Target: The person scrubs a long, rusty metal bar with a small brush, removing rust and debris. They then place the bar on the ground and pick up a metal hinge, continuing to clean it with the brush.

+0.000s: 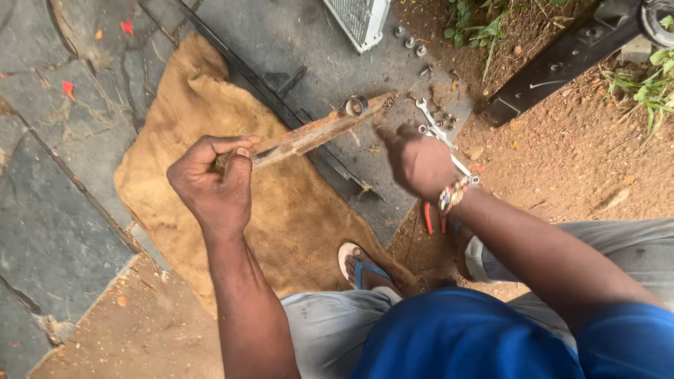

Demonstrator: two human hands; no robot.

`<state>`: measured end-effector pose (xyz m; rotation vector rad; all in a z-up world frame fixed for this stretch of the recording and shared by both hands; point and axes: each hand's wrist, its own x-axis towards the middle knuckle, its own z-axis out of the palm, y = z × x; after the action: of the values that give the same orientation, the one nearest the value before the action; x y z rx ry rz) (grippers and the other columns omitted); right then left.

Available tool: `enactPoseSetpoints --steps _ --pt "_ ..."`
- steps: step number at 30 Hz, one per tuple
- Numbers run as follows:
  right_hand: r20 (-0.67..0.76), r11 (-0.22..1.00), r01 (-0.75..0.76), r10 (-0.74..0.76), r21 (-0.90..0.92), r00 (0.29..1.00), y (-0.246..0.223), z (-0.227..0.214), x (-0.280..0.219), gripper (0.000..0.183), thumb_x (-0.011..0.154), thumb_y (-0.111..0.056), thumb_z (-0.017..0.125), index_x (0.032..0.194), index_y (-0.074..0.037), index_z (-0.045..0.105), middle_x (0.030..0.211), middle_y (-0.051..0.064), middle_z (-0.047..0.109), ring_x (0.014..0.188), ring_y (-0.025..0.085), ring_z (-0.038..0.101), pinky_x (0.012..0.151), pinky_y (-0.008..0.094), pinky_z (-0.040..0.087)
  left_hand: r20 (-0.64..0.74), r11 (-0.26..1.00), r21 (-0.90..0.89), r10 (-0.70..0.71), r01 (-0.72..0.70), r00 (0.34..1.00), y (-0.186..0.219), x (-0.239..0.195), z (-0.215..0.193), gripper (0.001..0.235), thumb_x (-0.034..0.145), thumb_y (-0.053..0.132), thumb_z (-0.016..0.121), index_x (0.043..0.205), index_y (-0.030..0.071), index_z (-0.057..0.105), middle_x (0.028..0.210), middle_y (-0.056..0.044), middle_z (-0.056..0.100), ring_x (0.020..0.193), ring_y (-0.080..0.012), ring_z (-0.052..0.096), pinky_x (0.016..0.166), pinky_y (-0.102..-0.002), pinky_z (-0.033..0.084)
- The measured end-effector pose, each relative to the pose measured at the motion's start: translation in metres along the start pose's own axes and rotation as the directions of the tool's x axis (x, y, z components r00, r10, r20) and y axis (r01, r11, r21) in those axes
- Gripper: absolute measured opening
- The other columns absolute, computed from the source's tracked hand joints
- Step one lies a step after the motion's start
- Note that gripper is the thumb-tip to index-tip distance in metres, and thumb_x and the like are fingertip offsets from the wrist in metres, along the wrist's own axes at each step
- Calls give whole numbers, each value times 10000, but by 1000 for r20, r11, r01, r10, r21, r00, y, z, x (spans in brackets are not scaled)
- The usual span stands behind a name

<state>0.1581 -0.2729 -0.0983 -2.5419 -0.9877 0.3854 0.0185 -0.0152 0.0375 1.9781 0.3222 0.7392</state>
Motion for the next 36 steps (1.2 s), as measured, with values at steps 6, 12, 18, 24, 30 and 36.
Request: enactPoseSetpoints --steps 6,12,18,24,30,36 --pt "-185 997 80 -77 8 980 -4 -15 -1 439 917 -93 521 1336 -108 652 900 205 660 618 407 636 524 507 519 -31 996 -39 -76 74 997 8 11 5 91 911 -83 661 932 -56 745 772 -6 670 644 -22 522 573 -197 393" --pt "-245 989 111 -85 97 966 -38 -23 -30 416 912 -89 549 1302 -113 694 811 174 626 617 376 624 534 483 505 5 995 99 -24 24 1000 10 -3 0 137 911 -60 665 994 -45 773 755 4 629 638 -16 471 553 -202 343" --pt "-149 987 120 -103 111 983 -48 -31 -37 361 1020 -137 516 1341 -98 676 750 91 636 466 223 538 400 391 457 11 995 -84 -57 58 998 1 -9 4 98 920 -94 664 964 -49 739 878 -61 735 651 -28 531 556 -200 385" --pt "-160 998 54 -49 25 986 -20 -11 -16 387 1009 -136 523 1372 -87 647 795 127 637 568 262 571 477 403 493 17 998 -63 -13 14 1000 2 -3 0 97 931 -111 675 968 -55 746 856 -66 711 692 -36 561 596 -208 423" --pt "-224 989 138 -122 56 967 18 29 -14 434 970 -125 545 1393 -72 622 841 168 647 650 311 606 568 435 524 3 993 110 -53 52 999 8 -12 -5 119 923 -89 712 1010 -51 783 717 -38 580 616 -30 438 550 -216 338" --pt "-181 984 129 -105 123 978 34 62 -2 427 975 -92 546 1392 -35 621 718 206 610 558 325 581 485 451 486 6 997 -32 -63 63 998 2 -11 2 141 942 -144 655 1004 -58 749 912 -71 725 691 -28 528 600 -204 400"
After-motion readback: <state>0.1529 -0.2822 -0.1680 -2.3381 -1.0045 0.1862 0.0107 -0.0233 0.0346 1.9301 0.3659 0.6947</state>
